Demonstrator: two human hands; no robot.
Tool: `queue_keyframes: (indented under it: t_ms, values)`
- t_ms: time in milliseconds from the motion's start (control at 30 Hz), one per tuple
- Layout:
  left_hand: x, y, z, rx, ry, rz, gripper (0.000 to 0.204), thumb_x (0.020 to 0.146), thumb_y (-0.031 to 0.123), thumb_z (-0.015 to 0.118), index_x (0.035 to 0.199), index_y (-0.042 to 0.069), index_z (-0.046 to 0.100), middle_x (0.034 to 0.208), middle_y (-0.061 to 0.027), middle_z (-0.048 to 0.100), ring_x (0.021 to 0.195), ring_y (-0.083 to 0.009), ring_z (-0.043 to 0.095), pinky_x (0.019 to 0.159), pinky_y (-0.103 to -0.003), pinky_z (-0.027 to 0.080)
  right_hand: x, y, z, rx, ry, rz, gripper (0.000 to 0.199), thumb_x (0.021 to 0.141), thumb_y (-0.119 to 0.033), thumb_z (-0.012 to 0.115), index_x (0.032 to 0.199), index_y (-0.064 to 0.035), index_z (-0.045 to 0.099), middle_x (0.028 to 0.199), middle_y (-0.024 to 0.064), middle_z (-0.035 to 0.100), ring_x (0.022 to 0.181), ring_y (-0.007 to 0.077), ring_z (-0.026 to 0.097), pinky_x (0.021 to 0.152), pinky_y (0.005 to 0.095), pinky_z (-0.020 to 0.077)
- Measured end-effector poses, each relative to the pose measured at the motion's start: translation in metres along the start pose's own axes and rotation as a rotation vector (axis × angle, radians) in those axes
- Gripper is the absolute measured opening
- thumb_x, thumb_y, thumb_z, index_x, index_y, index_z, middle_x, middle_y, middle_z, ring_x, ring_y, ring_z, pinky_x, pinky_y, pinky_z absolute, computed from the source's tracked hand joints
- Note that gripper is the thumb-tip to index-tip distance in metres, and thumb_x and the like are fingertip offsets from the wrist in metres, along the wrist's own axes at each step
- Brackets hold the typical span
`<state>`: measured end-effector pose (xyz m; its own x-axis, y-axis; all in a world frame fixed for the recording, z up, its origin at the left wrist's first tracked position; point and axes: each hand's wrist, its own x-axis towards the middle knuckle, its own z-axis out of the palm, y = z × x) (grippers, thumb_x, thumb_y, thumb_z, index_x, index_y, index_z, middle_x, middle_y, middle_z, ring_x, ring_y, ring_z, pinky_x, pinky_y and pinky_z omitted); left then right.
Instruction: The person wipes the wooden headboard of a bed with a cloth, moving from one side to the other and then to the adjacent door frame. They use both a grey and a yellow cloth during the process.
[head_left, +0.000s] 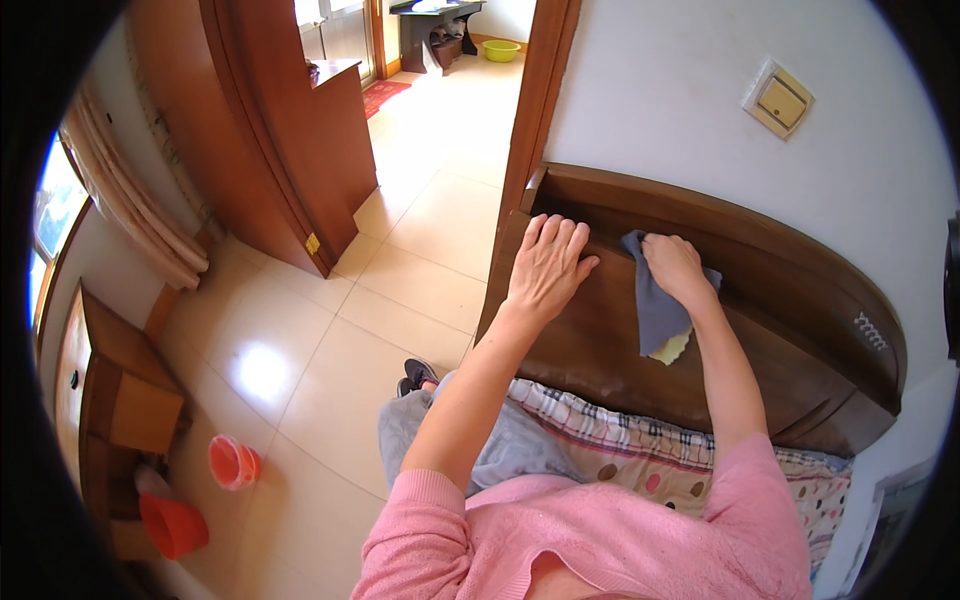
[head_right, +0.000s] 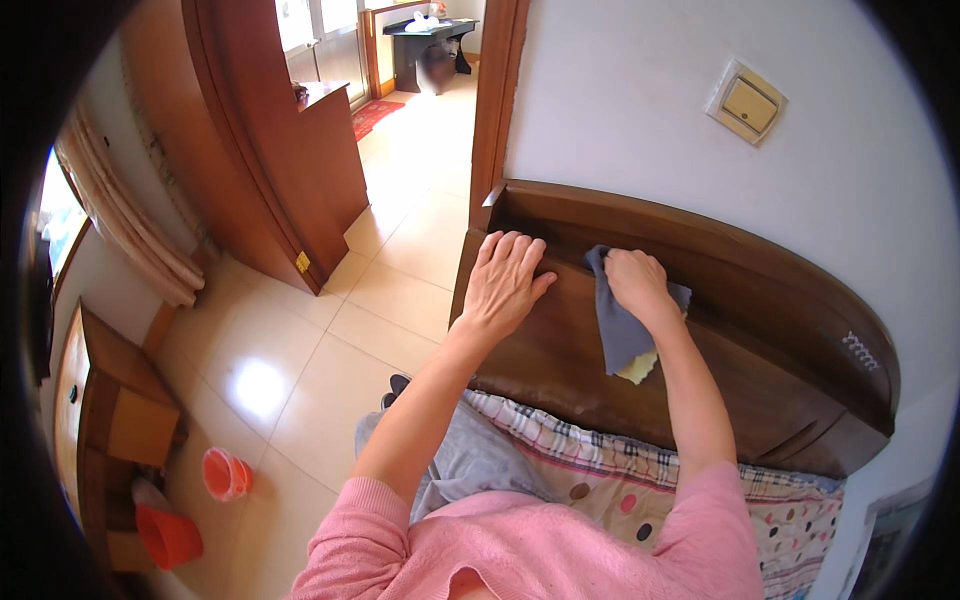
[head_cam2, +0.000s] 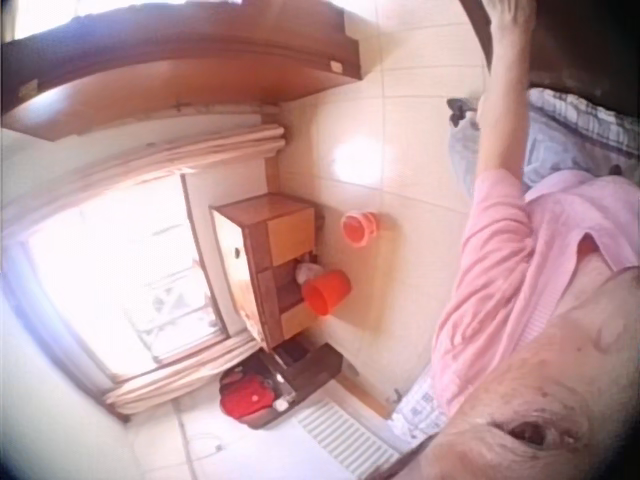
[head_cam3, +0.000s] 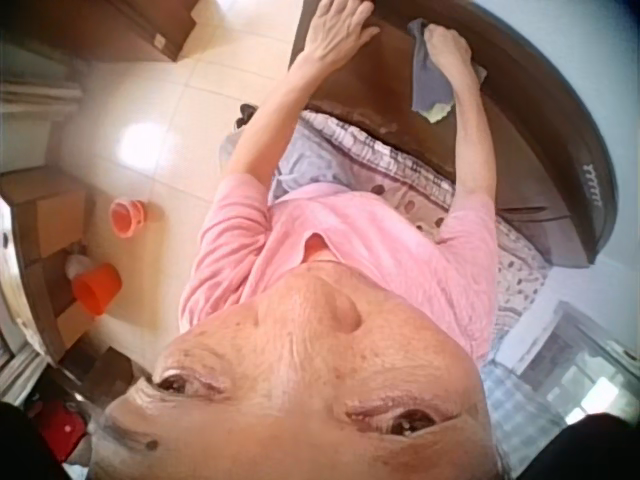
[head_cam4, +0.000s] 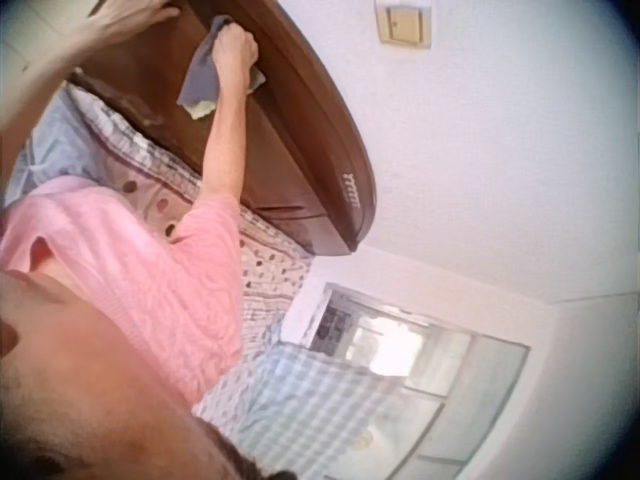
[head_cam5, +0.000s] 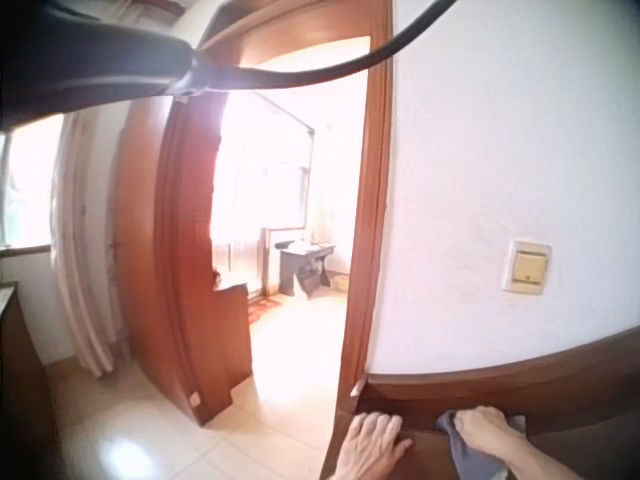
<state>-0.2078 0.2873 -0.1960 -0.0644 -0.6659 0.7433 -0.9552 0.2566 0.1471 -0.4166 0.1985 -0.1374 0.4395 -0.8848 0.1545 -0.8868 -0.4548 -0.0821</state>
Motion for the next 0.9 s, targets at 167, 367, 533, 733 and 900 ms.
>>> queue_keyframes:
  t_ms: [167,367,533,733,900]
  values:
    - [0.0,0.0,-0.006,-0.002,0.007,0.031,0.042,0.087,0.036,0.071,0.114,0.009,0.054,0.109,-0.007,0.057,0.114,-0.0252,0.053,0.11,-0.042,0.034,-0.004,-0.034,0.002,0.127,0.153,-0.104,0.028,0.099,-0.028,0.049,0.1,-0.0038,0.064,0.086,0.0236,0.068,0.086,0.0455,0.065,0.076,0.0565,0.0477]
    - [-0.015,-0.001,-0.02,0.024,0.003,0.024,0.041,0.087,0.037,0.07,0.112,0.009,0.054,0.109,-0.0055,0.055,0.115,-0.0235,0.05,0.112,-0.041,0.033,-0.072,-0.014,-0.008,0.123,0.348,-0.059,0.023,0.1,-0.028,0.054,0.1,-0.0056,0.062,0.096,0.0154,0.07,0.09,0.0378,0.065,0.076,0.0487,0.0477]
    - [-0.012,0.001,-0.014,0.022,0.013,0.035,0.039,0.088,0.035,0.07,0.113,0.009,0.054,0.11,-0.0059,0.056,0.116,-0.0241,0.05,0.112,-0.042,0.033,-0.072,0.011,0.014,-0.051,0.57,-0.098,0.017,0.099,-0.022,0.057,0.1,-0.0052,0.062,0.096,0.0111,0.069,0.091,0.032,0.064,0.079,0.0441,0.0471]
    - [-0.001,-0.001,-0.002,-0.01,0.001,0.033,0.038,0.087,0.032,0.071,0.112,0.008,0.055,0.11,-0.0077,0.057,0.115,-0.0257,0.052,0.111,-0.043,0.034,-0.043,-0.006,0.03,-0.106,0.656,-0.095,0.014,0.097,-0.021,0.059,0.095,-0.0078,0.062,0.092,0.0088,0.068,0.088,0.0286,0.065,0.075,0.0421,0.0478]
    - [0.0,-0.003,-0.002,0.024,-0.022,0.044,0.041,0.084,0.029,0.072,0.115,0.008,0.054,0.11,-0.0074,0.054,0.117,-0.0248,0.049,0.112,-0.041,0.032,-0.019,-0.056,0.035,-0.027,0.75,-0.236,0.013,0.094,-0.021,0.062,0.092,-0.0087,0.061,0.088,0.0079,0.066,0.085,0.0273,0.064,0.074,0.0415,0.0482]
